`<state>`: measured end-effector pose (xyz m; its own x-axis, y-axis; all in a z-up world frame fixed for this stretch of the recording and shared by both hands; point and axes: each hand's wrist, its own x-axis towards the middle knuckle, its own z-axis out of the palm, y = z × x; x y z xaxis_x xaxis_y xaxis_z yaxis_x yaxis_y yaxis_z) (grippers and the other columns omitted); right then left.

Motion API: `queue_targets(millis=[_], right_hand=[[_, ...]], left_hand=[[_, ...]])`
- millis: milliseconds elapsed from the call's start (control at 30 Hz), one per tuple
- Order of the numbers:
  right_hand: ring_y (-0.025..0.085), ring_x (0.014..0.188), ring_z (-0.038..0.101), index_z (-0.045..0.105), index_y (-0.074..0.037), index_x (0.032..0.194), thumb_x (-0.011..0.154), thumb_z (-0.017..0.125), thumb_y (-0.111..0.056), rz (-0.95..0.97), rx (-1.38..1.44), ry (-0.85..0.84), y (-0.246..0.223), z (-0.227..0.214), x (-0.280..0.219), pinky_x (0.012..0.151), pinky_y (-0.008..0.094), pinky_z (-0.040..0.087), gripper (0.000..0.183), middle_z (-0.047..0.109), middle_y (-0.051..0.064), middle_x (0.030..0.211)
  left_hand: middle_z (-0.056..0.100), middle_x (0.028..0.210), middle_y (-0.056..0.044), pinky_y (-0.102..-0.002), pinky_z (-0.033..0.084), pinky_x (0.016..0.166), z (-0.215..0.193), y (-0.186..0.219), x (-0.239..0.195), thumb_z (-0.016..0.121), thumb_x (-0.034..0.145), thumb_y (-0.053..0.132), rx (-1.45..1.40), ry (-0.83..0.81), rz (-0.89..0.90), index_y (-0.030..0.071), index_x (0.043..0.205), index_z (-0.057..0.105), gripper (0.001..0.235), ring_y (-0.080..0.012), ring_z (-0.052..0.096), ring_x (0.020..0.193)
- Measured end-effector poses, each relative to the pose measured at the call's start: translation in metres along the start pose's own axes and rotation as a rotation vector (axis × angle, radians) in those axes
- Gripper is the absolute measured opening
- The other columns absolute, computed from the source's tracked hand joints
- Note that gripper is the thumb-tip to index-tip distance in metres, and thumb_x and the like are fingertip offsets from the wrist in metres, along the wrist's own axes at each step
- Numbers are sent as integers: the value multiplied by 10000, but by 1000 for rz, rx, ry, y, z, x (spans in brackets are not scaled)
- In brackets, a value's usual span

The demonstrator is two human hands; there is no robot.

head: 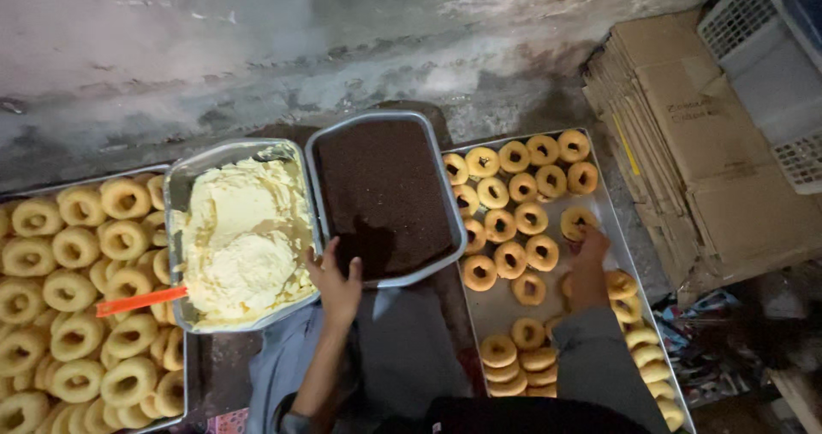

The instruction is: The person fills plain donuts with a cream filling and then dips them into a dark topping. They handle the donuts one at a time, placing the finished items on a tray to the right.

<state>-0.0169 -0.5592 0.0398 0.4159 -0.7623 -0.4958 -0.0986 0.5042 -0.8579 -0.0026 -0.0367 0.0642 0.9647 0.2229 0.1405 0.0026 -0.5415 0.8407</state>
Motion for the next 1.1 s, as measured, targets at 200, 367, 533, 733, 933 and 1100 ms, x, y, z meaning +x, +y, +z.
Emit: queue_targets(millis=[200, 367, 533, 733, 933, 1100], right_hand=[[208, 949, 645, 597, -164, 1134, 878, 657, -200, 106, -126, -85, 6, 21, 24, 736, 431, 561, 265, 633, 54, 1117], [211, 996, 633, 592, -150, 1171, 899, 641, -204, 63, -240, -96, 7, 27, 33, 772, 427, 551, 282, 625, 60, 1158], [214, 1042, 621, 586, -135, 1209, 920, 625, -207, -100, -524, 108, -7, -29, 8, 807, 423, 542, 301, 618, 66, 1200], [217, 1098, 607, 580, -118, 1255, 945, 605, -212, -51, -793, 159, -3, -83, -40, 850, 418, 530, 325, 608, 73, 1249], [221, 1154, 593, 573, -100, 1300, 970, 586, -217, -282, -852, 273, -7, -88, -66, 892, 413, 518, 350, 599, 81, 1298], [224, 1200, 581, 568, -85, 1338, 992, 570, -220, -793, -585, 227, -8, -34, -114, 928, 408, 508, 372, 591, 87, 1339]], left_hand=[[294, 1557, -293, -501, 319, 1175, -16, 2, -1, 757, 875, 179, -19, 47, -41, 130, 1426, 559, 587, -470, 368, 1403], [313, 1553, -279, -503, 303, 1192, -19, 9, -2, 733, 894, 156, -9, 43, -26, 114, 1435, 554, 571, -460, 340, 1437], [320, 1534, -274, -500, 306, 1178, -25, 7, -13, 701, 937, 157, -62, -6, -50, 101, 1433, 537, 525, -448, 329, 1436], [355, 1517, -237, -460, 367, 1159, -34, -2, -25, 696, 931, 142, -168, 24, -20, 96, 1418, 543, 512, -401, 379, 1421], [449, 1426, -168, -362, 483, 1061, -36, -20, -48, 659, 932, 82, -405, -21, -71, 70, 1399, 536, 483, -279, 498, 1324], [661, 1373, -125, -322, 525, 1032, -19, -16, -85, 591, 993, 123, -785, -193, -173, 37, 1371, 608, 389, -244, 642, 1169]])
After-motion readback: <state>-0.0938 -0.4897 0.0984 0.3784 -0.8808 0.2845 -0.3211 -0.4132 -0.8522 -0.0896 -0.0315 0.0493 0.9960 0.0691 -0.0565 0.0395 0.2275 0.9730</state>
